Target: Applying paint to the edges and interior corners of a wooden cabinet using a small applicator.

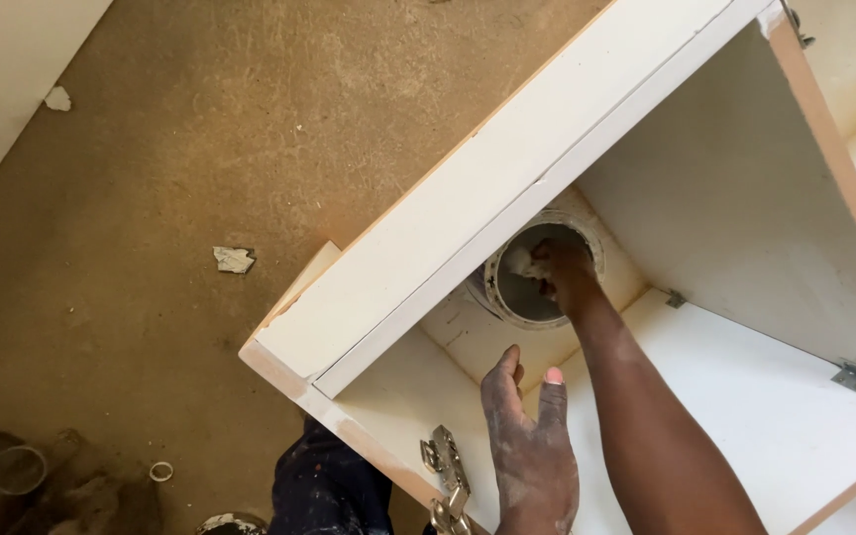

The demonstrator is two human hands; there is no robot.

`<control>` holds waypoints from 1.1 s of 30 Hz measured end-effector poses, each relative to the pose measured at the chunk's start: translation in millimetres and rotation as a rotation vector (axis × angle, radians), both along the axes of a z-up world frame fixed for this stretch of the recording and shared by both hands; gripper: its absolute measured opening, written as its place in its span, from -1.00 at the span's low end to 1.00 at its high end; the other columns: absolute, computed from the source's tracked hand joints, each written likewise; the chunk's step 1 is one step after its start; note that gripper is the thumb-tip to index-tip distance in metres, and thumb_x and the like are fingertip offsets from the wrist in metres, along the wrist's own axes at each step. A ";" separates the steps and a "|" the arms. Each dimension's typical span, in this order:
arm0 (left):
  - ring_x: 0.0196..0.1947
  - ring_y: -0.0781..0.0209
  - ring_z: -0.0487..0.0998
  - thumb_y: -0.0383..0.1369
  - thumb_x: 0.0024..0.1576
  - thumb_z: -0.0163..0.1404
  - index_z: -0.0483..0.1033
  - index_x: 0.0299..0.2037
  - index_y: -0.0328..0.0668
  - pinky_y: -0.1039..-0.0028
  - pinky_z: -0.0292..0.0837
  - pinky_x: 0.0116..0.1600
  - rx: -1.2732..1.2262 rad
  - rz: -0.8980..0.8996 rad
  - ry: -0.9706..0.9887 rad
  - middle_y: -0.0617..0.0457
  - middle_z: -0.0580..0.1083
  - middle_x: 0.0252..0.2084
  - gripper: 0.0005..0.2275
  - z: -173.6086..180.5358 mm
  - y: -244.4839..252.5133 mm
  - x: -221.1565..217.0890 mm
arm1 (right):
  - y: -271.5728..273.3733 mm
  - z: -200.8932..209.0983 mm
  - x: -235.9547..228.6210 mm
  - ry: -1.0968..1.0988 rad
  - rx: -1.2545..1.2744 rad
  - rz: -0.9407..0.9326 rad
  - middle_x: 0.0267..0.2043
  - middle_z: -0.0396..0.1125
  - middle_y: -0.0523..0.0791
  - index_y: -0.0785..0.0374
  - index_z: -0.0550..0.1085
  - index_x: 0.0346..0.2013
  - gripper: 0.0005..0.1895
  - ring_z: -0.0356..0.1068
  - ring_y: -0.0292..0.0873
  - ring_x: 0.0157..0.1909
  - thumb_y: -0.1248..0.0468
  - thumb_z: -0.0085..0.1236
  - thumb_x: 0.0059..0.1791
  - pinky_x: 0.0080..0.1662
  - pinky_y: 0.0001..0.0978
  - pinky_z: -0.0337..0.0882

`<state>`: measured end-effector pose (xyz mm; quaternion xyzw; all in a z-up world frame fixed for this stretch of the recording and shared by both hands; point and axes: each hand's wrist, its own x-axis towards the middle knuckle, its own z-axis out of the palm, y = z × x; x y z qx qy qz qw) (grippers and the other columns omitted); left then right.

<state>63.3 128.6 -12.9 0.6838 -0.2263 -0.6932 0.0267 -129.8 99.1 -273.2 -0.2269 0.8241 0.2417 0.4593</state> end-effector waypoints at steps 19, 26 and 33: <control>0.42 0.37 0.28 -0.03 0.21 -0.14 0.26 0.38 0.17 0.35 0.37 0.35 0.064 -0.001 0.012 0.24 0.27 0.38 -0.50 2.9 -3.6 2.2 | -18.0 81.1 44.0 -0.195 -0.310 -1.197 -0.60 0.14 -0.05 0.20 0.35 -0.49 -0.92 0.03 -0.18 -0.67 0.35 -0.10 -0.10 -0.57 -0.41 -0.10; 0.40 0.33 0.31 -0.03 0.21 -0.16 0.25 0.38 0.16 0.33 0.39 0.33 0.042 -0.036 0.007 0.22 0.29 0.37 -0.50 3.6 -3.3 2.9 | -17.9 81.4 40.2 -0.125 -0.317 -1.166 -0.61 0.23 -0.05 0.20 0.40 -0.48 -0.84 0.11 -0.18 -0.66 0.29 -0.03 -0.02 -0.57 -0.42 -0.04; 0.17 0.25 0.59 -0.09 0.17 -0.06 0.48 0.20 -0.03 0.46 0.47 0.28 -0.168 0.120 0.057 0.09 0.52 0.18 -0.58 16.5 19.8 21.5 | 12.3 100.1 38.7 -0.555 -0.464 -1.299 -0.64 -0.08 -0.13 0.09 0.04 -0.59 -0.78 -0.09 -0.25 -0.71 0.37 -0.25 -0.09 -0.67 -0.53 -0.23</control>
